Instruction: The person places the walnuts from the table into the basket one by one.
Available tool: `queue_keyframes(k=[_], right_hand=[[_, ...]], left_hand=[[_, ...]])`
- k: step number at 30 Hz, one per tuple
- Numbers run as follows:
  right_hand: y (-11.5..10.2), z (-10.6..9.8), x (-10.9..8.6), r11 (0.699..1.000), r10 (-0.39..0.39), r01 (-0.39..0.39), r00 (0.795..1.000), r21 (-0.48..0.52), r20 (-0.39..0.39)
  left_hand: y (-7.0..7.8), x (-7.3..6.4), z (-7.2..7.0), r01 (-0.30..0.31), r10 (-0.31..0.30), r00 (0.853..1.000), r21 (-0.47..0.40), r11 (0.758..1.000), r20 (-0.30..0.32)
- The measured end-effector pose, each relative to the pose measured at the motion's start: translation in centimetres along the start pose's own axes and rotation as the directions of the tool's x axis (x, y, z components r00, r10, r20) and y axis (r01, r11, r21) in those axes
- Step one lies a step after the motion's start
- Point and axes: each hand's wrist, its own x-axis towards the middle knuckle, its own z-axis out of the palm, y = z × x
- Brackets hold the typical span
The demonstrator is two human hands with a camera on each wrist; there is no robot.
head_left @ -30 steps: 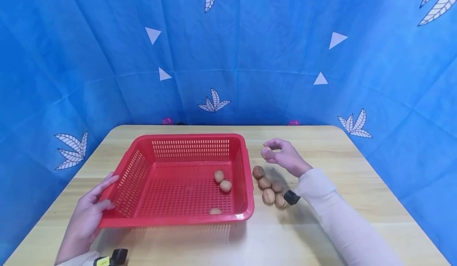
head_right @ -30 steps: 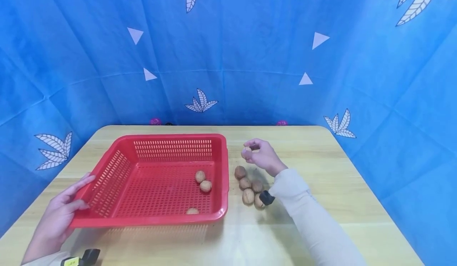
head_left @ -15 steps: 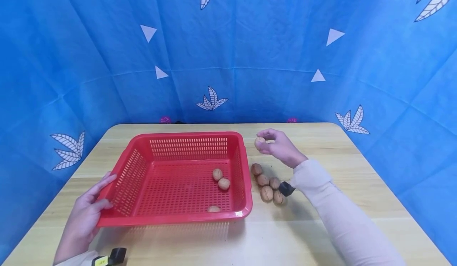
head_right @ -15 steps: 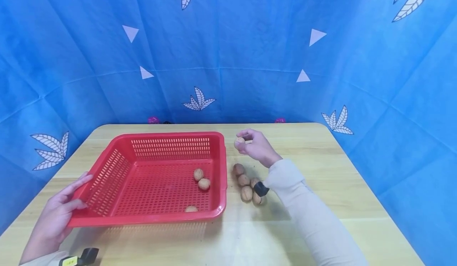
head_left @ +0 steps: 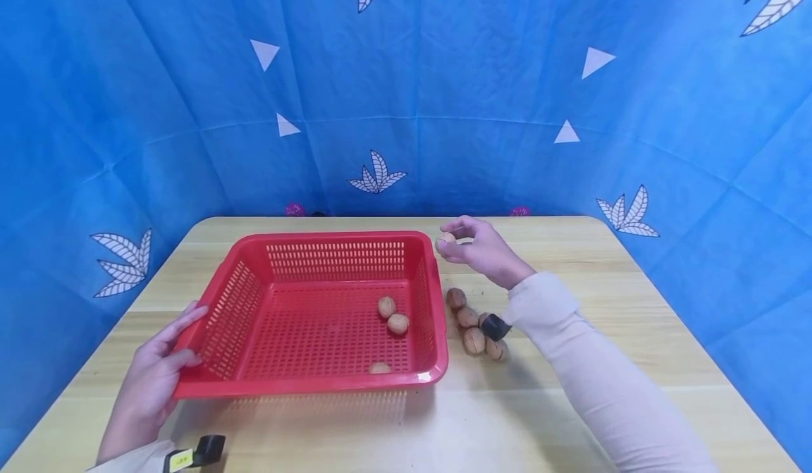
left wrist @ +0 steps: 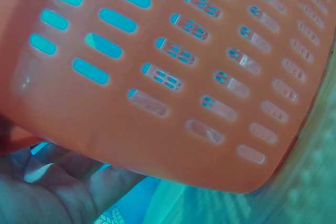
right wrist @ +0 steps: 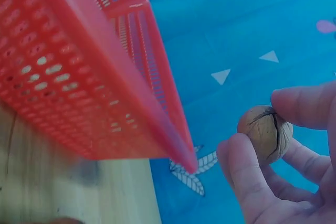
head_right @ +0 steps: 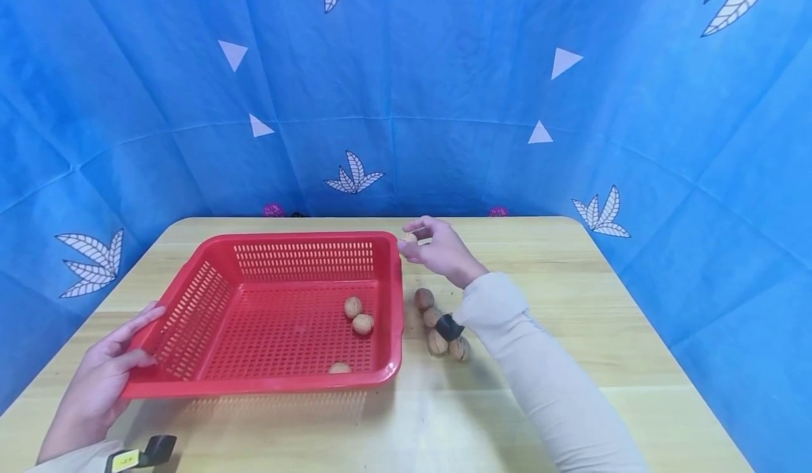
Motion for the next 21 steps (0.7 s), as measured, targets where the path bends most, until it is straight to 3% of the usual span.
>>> queue_keyframes(k=[13,21], right_hand=[[-1.3,2.7,0.8,1.0,-0.018,0.018,0.999,-0.012,0.027],[-1.6,4.0,1.3,1.0,-0.01,0.01,0.999,0.002,0.038]], left_hand=[[-0.2,-0.2,-0.2,0.033,-0.033,0.999,-0.016,0.999,-0.003],[0.0,-0.1,0.0,0.008,-0.008,1.0,-0.016,1.0,0.006]])
